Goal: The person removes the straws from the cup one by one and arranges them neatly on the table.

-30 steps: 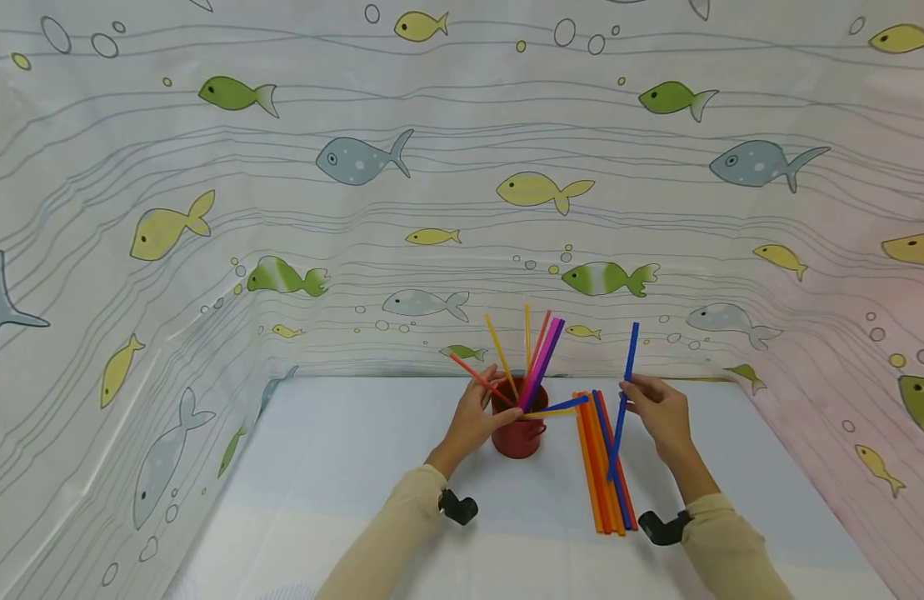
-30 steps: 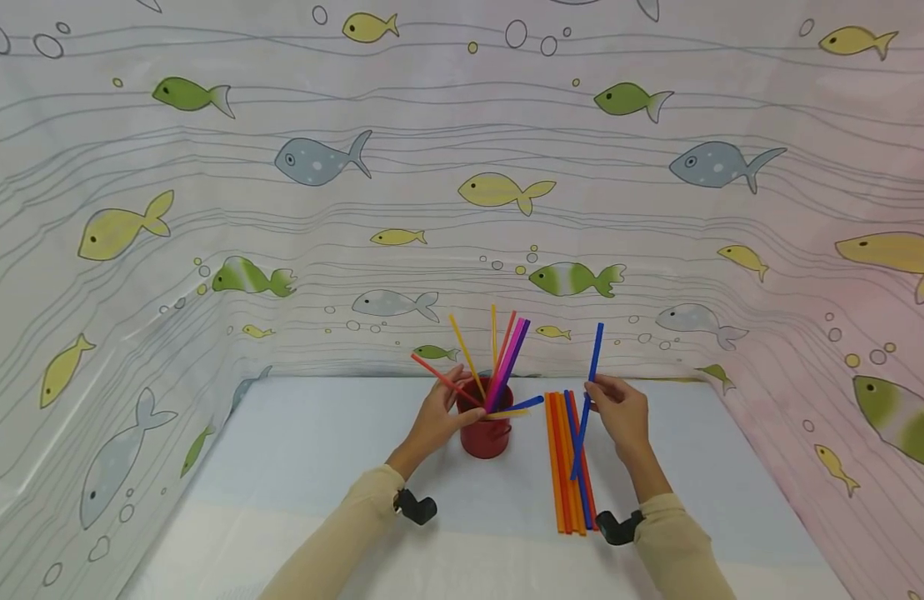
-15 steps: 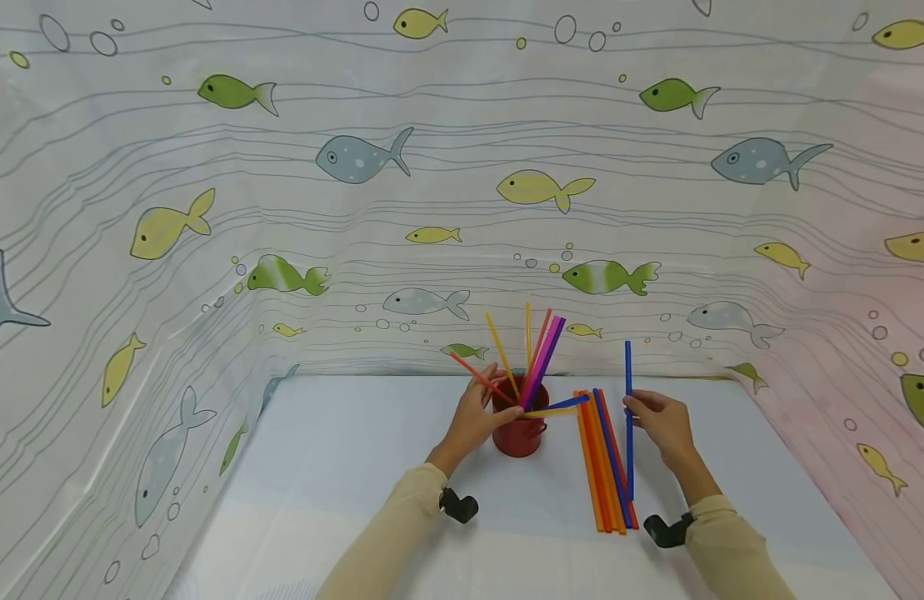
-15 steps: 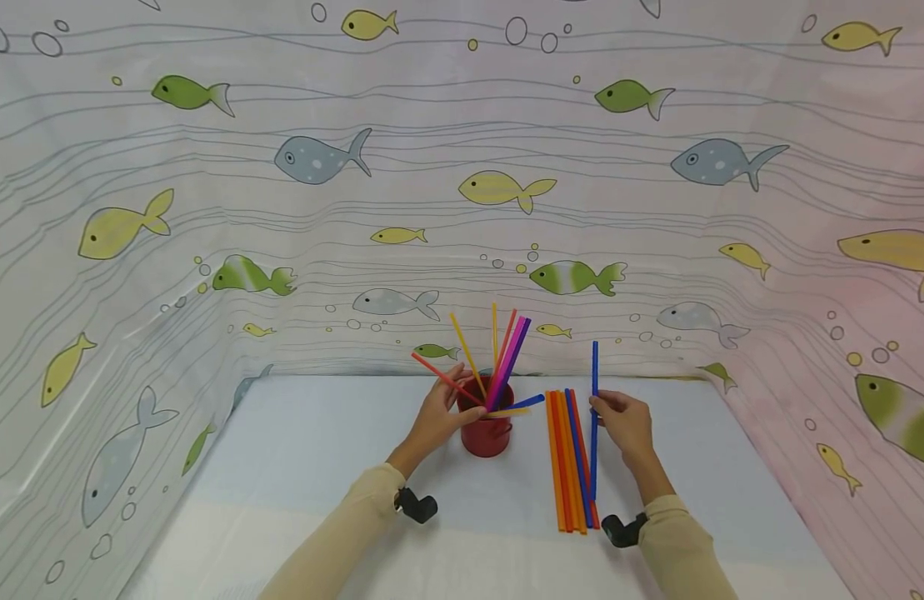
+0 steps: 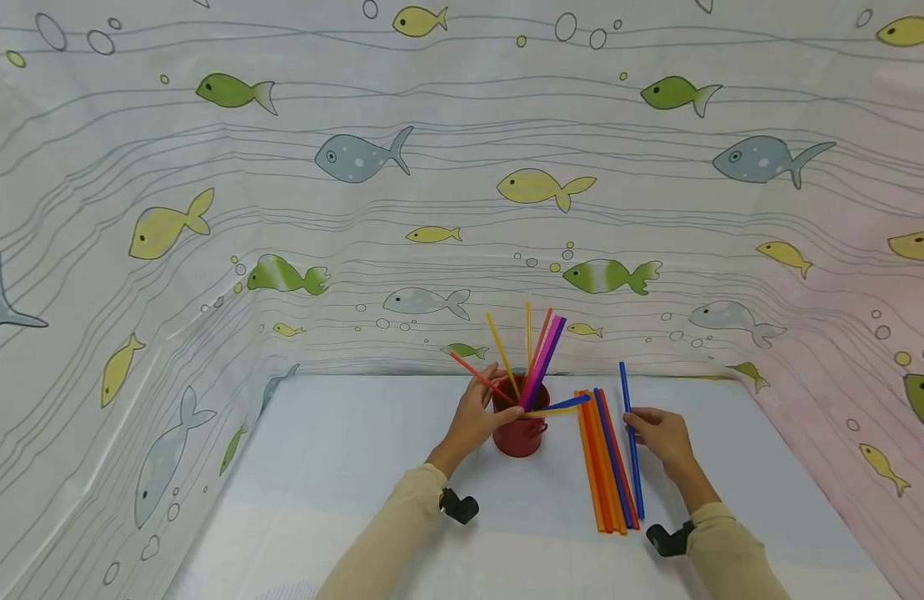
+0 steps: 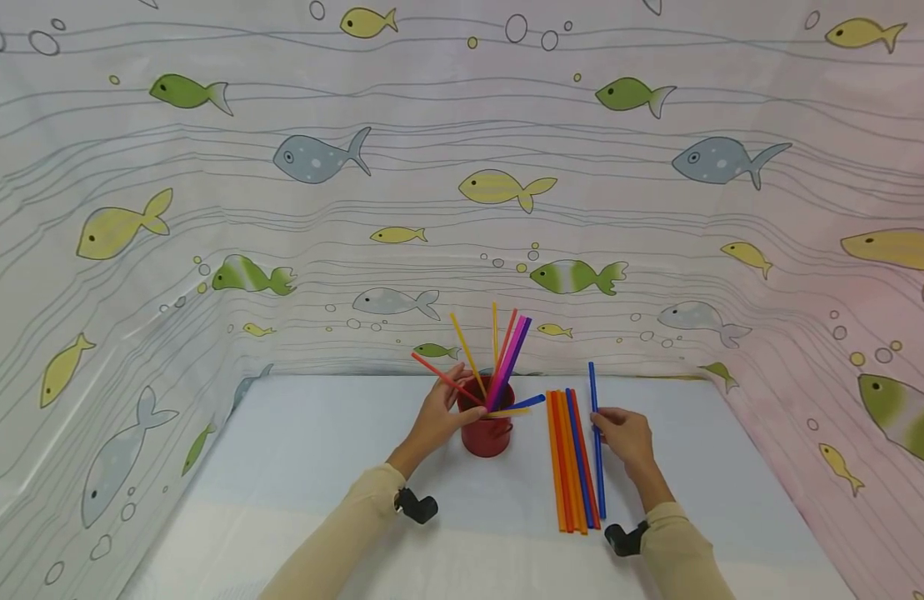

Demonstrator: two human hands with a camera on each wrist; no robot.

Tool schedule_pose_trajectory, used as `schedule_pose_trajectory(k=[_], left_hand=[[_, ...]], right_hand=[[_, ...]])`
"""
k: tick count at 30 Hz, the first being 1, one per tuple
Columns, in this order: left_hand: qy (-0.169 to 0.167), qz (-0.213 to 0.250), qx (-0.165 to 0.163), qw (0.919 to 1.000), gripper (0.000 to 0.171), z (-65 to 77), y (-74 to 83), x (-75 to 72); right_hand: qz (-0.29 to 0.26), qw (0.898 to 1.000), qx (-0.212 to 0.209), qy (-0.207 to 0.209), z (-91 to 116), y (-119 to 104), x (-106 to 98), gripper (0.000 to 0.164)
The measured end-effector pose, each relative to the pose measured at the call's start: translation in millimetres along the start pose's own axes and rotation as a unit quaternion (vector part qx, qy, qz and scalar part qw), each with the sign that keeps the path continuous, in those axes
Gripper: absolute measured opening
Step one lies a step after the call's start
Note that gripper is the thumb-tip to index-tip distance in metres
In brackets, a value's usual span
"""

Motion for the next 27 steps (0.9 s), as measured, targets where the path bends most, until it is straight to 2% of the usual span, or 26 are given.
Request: schedule_pose_trajectory(k=[11, 27], left_hand=[[0.001, 0.003, 0.001, 1.0000, 0.090, 0.5, 1.4, -0.3], [-0.002, -0.001, 0.002, 1.0000, 0.090, 1.3, 1.9, 0.1]], right_hand=[[0.019, 1.000, 0.001, 0.006, 0.1, 11.0, 7.7, 0.042], [0.049, 0.999, 0.000, 0.003, -2.2, 18.7, 13.3, 0.044]])
Point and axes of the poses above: each hand's wrist, its own z-axis away from the middle knuckle, its own x-axis out of the palm, y = z × x, the point moved 9 cm from there along -z, towards the middle knuckle, and after that the axes turned 6 degrees about z, right-handed, at the moved point
